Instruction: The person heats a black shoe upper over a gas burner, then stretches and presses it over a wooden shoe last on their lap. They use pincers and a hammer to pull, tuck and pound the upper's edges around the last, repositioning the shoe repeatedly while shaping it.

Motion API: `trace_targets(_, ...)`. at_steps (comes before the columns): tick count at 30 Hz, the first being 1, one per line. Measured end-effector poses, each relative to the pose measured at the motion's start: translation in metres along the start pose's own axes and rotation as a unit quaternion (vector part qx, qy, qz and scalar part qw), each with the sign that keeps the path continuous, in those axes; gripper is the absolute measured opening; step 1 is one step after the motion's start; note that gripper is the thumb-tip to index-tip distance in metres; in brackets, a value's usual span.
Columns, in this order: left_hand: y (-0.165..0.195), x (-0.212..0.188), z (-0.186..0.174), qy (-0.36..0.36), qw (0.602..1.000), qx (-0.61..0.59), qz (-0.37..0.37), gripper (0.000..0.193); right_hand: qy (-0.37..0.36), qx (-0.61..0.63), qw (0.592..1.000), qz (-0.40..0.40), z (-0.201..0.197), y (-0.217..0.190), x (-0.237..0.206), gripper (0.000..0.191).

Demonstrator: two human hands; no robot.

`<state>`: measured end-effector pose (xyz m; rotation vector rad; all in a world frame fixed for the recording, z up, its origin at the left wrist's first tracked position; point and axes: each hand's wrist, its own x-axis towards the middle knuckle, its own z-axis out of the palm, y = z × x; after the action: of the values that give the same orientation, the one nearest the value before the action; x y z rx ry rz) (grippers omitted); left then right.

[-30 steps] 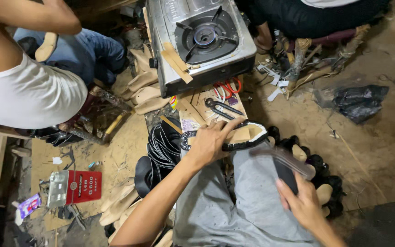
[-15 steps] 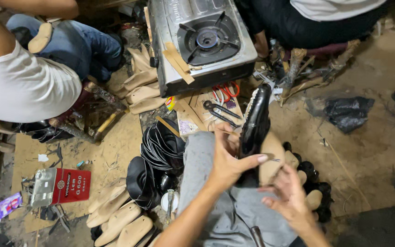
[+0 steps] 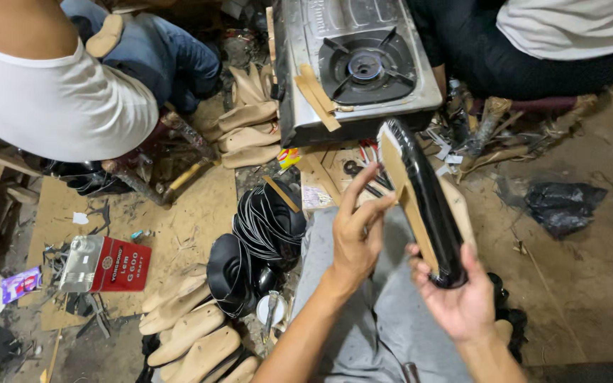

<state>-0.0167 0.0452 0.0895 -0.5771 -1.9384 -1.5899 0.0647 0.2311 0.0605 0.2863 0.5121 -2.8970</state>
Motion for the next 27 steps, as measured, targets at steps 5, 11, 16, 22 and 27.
trace_targets(5,-0.029,-0.026,-0.039,-0.017,0.976,0.144,-0.164,0.066,0.030,-0.225,0.969,-0.095,0.048,-0.053,0.122,0.041)
trace_targets(11,-0.044,-0.067,-0.027,-0.153,0.913,0.343,-0.159,0.054,0.040,-0.502,0.849,-0.157,0.130,-0.090,0.308,0.030)
trace_targets(16,-0.054,-0.060,-0.031,-0.149,0.916,0.341,-0.150,0.046,-0.018,-0.774,0.548,-0.317,0.170,-0.083,0.356,0.041)
trace_targets(22,-0.058,-0.053,-0.033,-0.145,0.919,0.331,-0.160,0.044,-0.061,-0.896,0.291,-0.329,0.182,-0.067,0.365,0.053)
trace_targets(27,-0.062,-0.052,-0.039,-0.136,0.925,0.320,-0.151,0.044,0.145,-0.691,0.686,-0.175,0.191,-0.053,0.381,0.043)
